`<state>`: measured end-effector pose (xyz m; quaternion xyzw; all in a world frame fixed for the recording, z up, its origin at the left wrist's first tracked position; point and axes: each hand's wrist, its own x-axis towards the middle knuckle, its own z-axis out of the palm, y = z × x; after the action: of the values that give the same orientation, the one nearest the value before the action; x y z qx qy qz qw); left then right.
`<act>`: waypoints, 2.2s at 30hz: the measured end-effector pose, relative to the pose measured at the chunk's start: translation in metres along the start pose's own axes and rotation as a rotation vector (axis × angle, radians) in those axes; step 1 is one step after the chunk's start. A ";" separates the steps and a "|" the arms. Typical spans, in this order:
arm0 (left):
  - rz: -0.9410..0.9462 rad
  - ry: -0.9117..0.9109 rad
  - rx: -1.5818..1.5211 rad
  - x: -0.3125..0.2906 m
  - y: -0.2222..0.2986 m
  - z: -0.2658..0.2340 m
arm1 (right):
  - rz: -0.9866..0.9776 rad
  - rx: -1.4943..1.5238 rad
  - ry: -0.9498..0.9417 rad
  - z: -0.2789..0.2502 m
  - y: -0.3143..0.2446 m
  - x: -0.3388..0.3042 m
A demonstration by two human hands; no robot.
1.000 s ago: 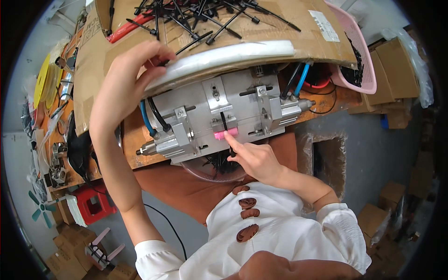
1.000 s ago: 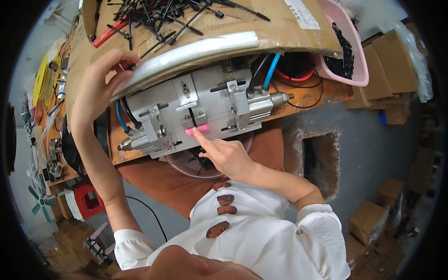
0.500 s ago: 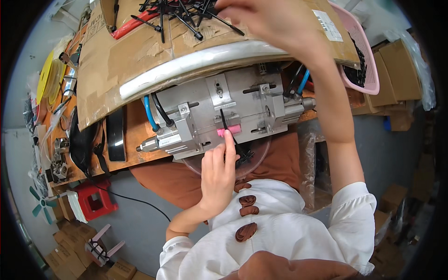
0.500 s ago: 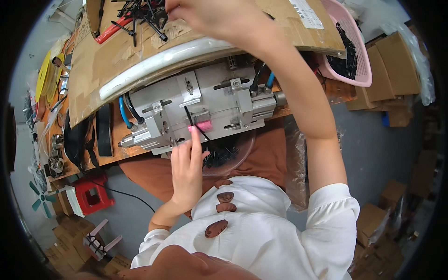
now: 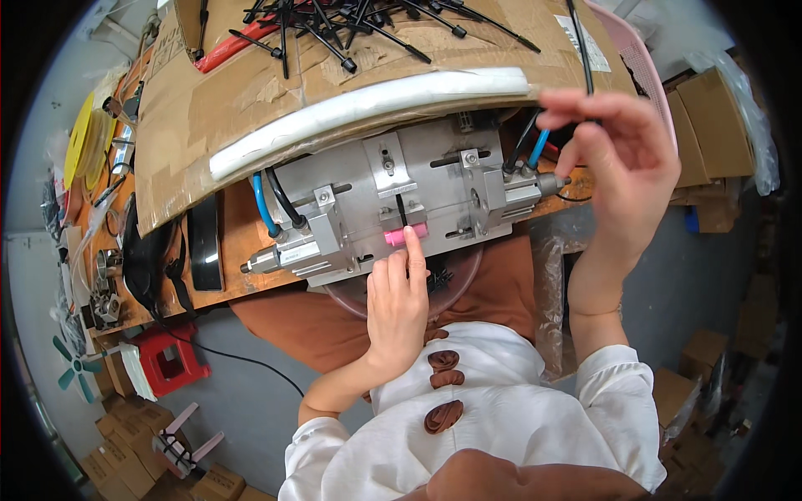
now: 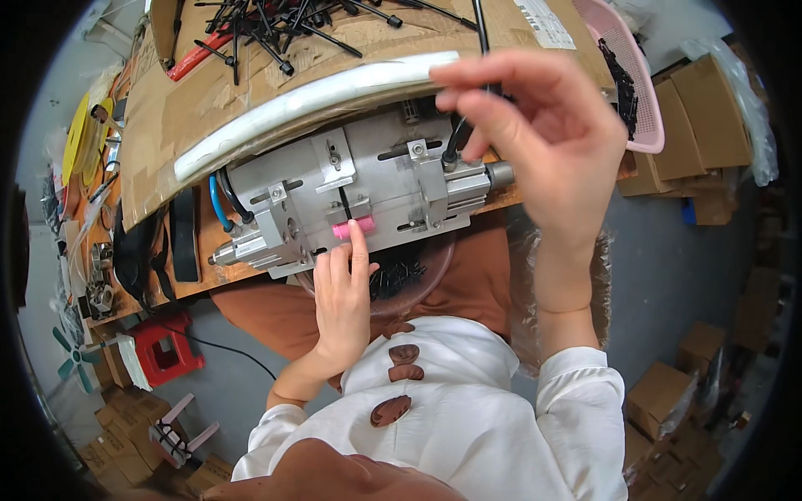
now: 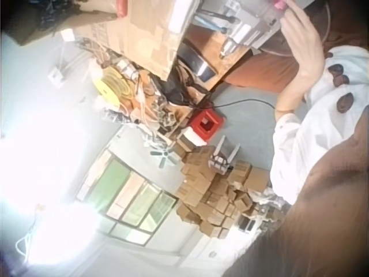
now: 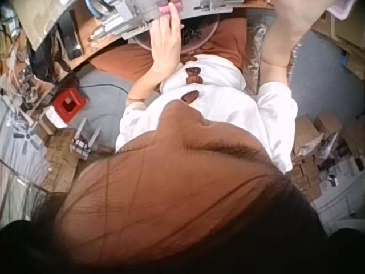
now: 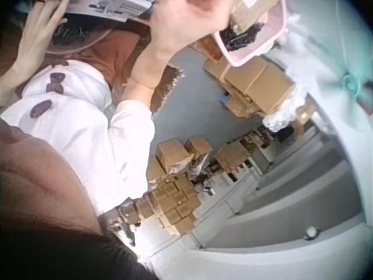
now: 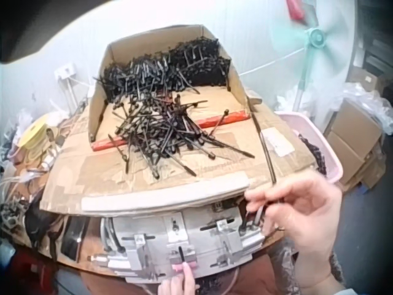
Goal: The person picks up a cable tie from a cardboard box, places it into a pneumatic machine, and presses a pink lever to activate the device. They repeat this process, handling each cable tie one at a time and occasionally moving ties aside in the box to reach others.
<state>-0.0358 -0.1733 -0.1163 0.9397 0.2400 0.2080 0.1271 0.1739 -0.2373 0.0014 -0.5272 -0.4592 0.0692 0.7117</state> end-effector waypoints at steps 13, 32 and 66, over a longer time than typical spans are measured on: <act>0.124 0.332 -0.027 0.169 -0.060 -0.066 | -0.072 -0.628 -0.432 0.060 0.054 -0.143; -0.029 0.133 -0.214 0.104 -0.071 -0.110 | -0.391 -1.310 -0.250 0.025 0.069 0.085; -0.061 0.285 -0.054 0.052 -0.066 -0.083 | -0.290 -0.926 -0.118 -0.012 0.029 -0.048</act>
<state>-0.0579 -0.0793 -0.0482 0.8893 0.2782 0.3416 0.1231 0.1664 -0.2609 -0.0507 -0.7141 -0.5501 -0.2123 0.3774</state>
